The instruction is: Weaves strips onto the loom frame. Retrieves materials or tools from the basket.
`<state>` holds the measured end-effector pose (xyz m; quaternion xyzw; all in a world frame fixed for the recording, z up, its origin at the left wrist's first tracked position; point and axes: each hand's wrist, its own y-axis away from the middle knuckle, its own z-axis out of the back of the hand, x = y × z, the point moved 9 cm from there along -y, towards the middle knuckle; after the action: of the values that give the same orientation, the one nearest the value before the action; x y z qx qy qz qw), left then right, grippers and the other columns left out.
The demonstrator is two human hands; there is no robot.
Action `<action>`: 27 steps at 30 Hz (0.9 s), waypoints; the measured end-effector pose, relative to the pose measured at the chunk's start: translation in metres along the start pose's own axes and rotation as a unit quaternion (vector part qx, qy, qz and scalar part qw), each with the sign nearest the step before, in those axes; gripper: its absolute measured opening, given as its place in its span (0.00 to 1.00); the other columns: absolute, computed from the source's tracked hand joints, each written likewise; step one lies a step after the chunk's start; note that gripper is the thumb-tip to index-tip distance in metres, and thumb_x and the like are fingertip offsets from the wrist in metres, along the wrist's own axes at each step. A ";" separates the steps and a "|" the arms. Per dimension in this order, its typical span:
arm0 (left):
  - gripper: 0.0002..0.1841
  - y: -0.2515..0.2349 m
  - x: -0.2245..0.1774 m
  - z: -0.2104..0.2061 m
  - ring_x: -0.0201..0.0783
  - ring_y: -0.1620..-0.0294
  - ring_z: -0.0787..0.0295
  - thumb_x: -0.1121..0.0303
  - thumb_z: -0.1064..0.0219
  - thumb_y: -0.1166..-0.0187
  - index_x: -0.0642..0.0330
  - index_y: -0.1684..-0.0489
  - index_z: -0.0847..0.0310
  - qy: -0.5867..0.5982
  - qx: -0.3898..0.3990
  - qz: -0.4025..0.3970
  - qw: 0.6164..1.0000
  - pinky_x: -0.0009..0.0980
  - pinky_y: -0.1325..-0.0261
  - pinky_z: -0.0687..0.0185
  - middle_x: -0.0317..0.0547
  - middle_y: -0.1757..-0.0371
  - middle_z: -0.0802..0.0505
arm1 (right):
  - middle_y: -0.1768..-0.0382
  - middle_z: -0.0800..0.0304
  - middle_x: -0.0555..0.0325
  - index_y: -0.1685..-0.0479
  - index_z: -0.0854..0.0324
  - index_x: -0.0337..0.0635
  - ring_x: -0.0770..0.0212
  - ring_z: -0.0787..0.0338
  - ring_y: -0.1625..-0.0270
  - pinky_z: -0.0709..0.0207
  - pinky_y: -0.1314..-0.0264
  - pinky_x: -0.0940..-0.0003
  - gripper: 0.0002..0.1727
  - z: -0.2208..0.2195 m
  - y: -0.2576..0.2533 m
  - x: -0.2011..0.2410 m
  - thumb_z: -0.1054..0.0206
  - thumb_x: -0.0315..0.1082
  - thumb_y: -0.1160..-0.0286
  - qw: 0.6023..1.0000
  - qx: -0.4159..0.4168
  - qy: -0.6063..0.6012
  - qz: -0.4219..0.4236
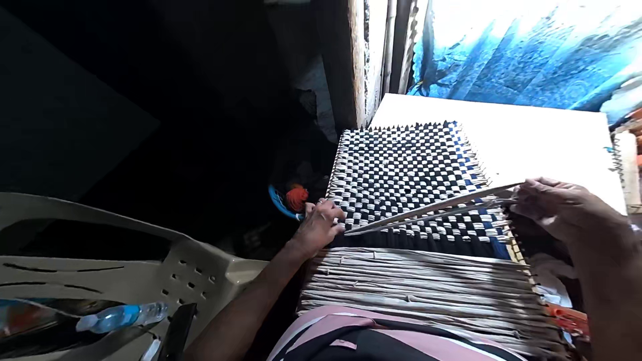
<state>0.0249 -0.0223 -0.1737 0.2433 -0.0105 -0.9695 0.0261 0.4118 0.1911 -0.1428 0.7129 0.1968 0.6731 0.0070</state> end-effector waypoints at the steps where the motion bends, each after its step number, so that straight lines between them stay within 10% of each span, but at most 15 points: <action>1: 0.12 -0.004 -0.017 0.012 0.55 0.37 0.14 0.64 0.27 0.22 0.61 0.48 0.08 0.049 -0.026 -0.044 0.997 0.62 0.31 0.28 0.55 0.46 0.07 | 0.70 0.12 0.70 0.61 0.14 0.51 0.76 0.12 0.69 0.13 0.61 0.78 0.08 -0.003 0.007 0.017 0.37 0.37 0.14 0.999 0.025 0.017 0.039; 7: 0.21 -0.009 -0.170 0.080 0.44 0.34 0.11 0.73 0.45 0.10 0.70 0.21 0.26 0.143 -0.109 -0.226 0.957 0.36 0.26 0.20 0.56 0.30 0.11 | 0.66 0.09 0.72 0.55 0.12 0.52 0.75 0.11 0.71 0.13 0.67 0.79 0.04 -0.076 0.076 0.123 0.29 0.32 0.23 0.946 0.130 0.122 0.269; 10: 0.22 0.000 -0.227 0.105 0.39 0.48 0.10 0.75 0.45 0.10 0.74 0.20 0.29 0.181 -0.153 -0.270 0.933 0.30 0.39 0.16 0.57 0.40 0.08 | 0.66 0.09 0.72 0.52 0.16 0.52 0.75 0.11 0.72 0.12 0.70 0.77 0.10 -0.133 0.112 0.161 0.26 0.29 0.28 0.914 0.177 0.107 0.349; 17: 0.12 0.002 -0.219 0.155 0.22 0.72 0.21 0.69 0.45 0.09 0.66 0.51 0.17 0.243 -0.276 -0.190 0.910 0.20 0.66 0.24 0.38 0.69 0.15 | 0.69 0.08 0.69 0.56 0.16 0.44 0.69 0.08 0.70 0.08 0.67 0.70 0.04 -0.216 0.135 0.198 0.30 0.27 0.24 0.881 0.205 0.035 0.425; 20: 0.12 0.004 -0.181 0.178 0.21 0.76 0.26 0.69 0.49 0.08 0.65 0.53 0.19 0.288 -0.295 -0.164 0.896 0.19 0.71 0.26 0.32 0.70 0.19 | 0.71 0.11 0.65 0.57 0.16 0.38 0.71 0.12 0.74 0.11 0.72 0.70 0.12 -0.241 0.101 0.132 0.44 0.31 0.12 0.912 0.212 0.080 0.341; 23: 0.13 0.017 -0.139 0.198 0.23 0.72 0.22 0.68 0.53 0.06 0.55 0.56 0.23 0.363 -0.325 -0.172 0.856 0.24 0.64 0.18 0.26 0.70 0.18 | 0.71 0.10 0.53 0.54 0.11 0.33 0.64 0.14 0.76 0.15 0.72 0.64 0.12 -0.272 0.064 -0.004 0.39 0.30 0.16 0.892 0.298 0.270 0.204; 27: 0.16 0.038 -0.095 0.207 0.22 0.76 0.25 0.67 0.57 0.05 0.49 0.59 0.22 0.469 -0.339 -0.159 0.800 0.20 0.69 0.23 0.24 0.73 0.19 | 0.56 0.05 0.47 0.50 0.08 0.41 0.49 0.07 0.49 0.18 0.40 0.41 0.16 -0.297 0.056 -0.113 0.40 0.40 0.14 0.792 0.370 0.462 0.150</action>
<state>0.0125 -0.0529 0.0547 0.6419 0.3712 -0.6694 -0.0456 0.1393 0.0309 -0.2078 0.2858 0.3017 0.7904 -0.4501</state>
